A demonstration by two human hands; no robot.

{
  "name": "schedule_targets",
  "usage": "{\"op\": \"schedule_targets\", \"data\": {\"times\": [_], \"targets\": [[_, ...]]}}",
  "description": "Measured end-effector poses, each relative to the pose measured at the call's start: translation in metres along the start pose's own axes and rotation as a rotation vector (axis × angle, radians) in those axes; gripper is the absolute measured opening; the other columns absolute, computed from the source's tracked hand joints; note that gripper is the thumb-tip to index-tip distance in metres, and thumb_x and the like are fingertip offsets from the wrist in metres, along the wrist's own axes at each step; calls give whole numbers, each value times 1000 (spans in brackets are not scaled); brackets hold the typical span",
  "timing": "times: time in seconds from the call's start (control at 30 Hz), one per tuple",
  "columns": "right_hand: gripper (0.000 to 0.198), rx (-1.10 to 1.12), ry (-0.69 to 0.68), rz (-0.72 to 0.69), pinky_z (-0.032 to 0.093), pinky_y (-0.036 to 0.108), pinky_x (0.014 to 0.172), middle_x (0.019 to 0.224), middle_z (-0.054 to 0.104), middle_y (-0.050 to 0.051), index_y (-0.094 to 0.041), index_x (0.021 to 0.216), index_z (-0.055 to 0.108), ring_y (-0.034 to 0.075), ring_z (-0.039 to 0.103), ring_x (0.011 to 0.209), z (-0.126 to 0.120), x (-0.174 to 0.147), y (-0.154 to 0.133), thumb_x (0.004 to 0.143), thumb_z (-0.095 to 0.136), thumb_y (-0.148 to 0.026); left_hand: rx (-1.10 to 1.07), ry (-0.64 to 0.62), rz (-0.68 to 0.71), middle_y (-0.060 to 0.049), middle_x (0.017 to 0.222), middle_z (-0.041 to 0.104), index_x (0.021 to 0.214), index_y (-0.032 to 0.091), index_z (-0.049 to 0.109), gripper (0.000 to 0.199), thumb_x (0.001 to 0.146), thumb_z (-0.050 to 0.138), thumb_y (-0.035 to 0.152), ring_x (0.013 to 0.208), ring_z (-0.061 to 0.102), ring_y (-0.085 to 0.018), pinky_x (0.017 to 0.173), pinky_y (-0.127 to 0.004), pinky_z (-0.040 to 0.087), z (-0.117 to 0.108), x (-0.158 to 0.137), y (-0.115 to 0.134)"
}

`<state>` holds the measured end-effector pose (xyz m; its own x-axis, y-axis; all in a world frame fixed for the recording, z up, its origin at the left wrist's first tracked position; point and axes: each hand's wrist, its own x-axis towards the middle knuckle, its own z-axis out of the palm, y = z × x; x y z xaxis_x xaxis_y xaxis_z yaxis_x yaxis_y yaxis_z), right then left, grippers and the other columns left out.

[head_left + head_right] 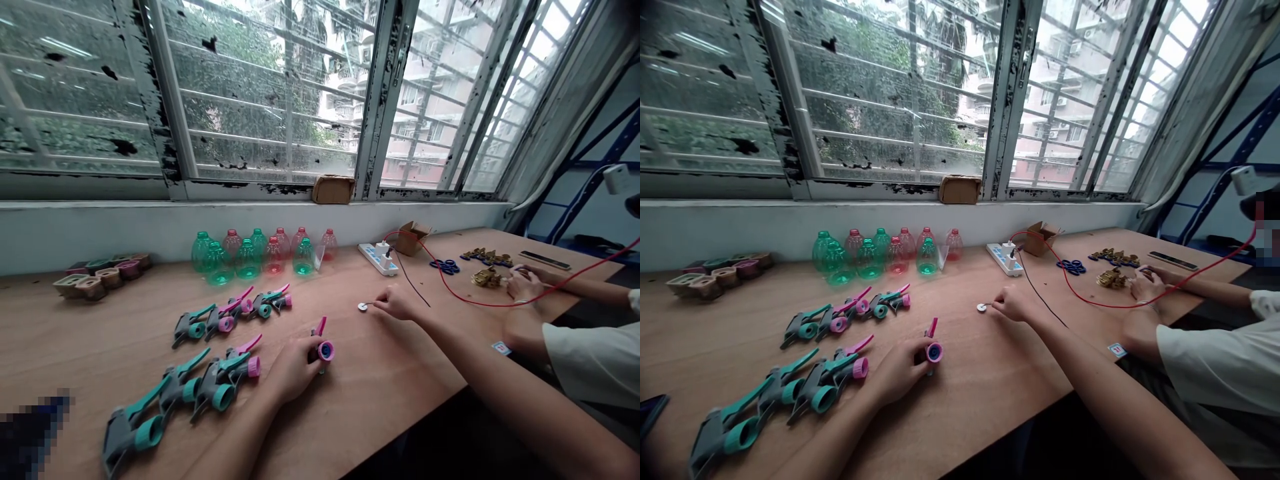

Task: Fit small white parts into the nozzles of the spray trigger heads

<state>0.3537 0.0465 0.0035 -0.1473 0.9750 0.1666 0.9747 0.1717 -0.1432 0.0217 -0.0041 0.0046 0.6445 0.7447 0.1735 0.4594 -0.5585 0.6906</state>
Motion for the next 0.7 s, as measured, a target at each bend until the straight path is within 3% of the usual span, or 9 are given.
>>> {"op": "schedule_targets", "data": {"times": [0.37,0.7], "targets": [[36,-204,-52,22,22,27,51,74,72,10,-23,74,76,16,57,61,-18,-1,-20,85,47,-41,-2,-2,8,0,73,62,84,16,65,18,76,48,18,65,50,-13,58,-23,31,-2,1,3],[30,-335,-104,24,26,27,51,71,69,11,-20,65,73,18,61,63,-30,4,-34,82,53,-36,13,-3,-1,0,72,61,84,17,65,19,75,48,16,65,50,-13,59,-23,31,-2,0,4]]}}
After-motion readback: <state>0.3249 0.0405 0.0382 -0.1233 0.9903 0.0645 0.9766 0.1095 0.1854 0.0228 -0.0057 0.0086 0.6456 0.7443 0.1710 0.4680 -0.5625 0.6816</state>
